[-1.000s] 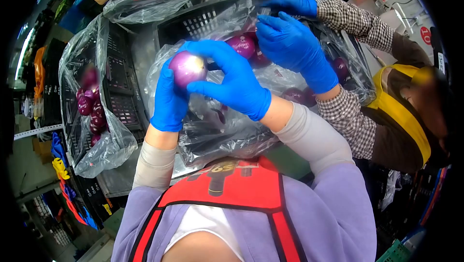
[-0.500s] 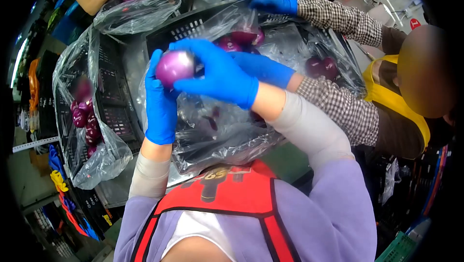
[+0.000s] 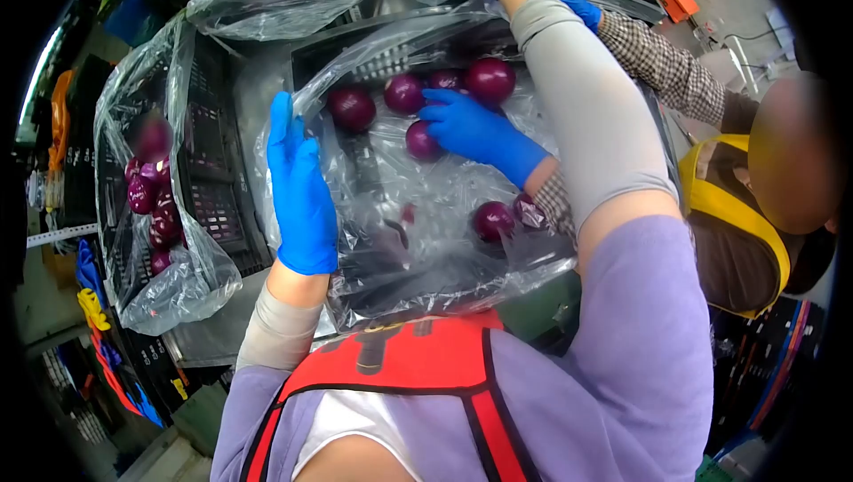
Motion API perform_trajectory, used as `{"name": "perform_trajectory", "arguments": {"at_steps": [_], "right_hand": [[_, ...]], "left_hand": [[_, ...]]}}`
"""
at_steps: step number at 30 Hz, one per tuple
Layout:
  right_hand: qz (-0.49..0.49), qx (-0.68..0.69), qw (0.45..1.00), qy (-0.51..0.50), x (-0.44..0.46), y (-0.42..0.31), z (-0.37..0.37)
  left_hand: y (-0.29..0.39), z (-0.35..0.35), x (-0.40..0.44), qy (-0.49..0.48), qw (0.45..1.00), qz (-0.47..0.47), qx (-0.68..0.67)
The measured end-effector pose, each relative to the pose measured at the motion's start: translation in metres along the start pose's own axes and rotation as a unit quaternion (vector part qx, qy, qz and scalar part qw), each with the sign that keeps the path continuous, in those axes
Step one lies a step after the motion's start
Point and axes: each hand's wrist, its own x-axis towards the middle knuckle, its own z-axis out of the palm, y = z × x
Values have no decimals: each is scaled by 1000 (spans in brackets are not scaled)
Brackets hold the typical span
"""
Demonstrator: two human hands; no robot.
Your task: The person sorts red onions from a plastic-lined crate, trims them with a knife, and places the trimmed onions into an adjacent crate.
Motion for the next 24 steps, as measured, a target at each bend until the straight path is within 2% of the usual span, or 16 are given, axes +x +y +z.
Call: {"name": "perform_trajectory", "arguments": {"at_steps": [1,4,7,8,10,13,15,16,17,18,19,21,24], "right_hand": [[-10,-19,1000,-21,2,0,2],[-6,-84,994,-76,9,-4,11],[30,-156,970,-183,27,15,34],[31,-157,968,-193,35,33,45],[40,-160,967,-191,37,37,54],[31,-144,962,-230,38,28,53],[17,-155,965,-209,39,31,60],[-6,-82,968,-235,48,46,75],[-27,-10,965,-260,41,26,64],[-55,-71,974,-208,32,11,47],[-108,-57,983,-140,18,-6,34],[-188,-29,979,-81,7,-32,17],[-214,83,942,-245,-41,-95,-40]], "left_hand": [[-1,-1,0,8,1000,16,3],[16,19,-2,63,998,-14,-22],[26,25,0,103,993,-43,-24],[24,21,1,111,992,-50,-22],[12,5,3,63,996,-38,-45],[17,15,2,86,995,-44,-32],[25,26,3,104,993,-47,-20],[24,25,3,107,993,-49,-17],[23,23,2,110,992,-51,-14],[15,12,3,87,995,-47,-10],[10,6,4,62,997,-41,-8],[11,8,6,56,997,-46,-1],[7,8,4,67,997,-42,-16]]}}
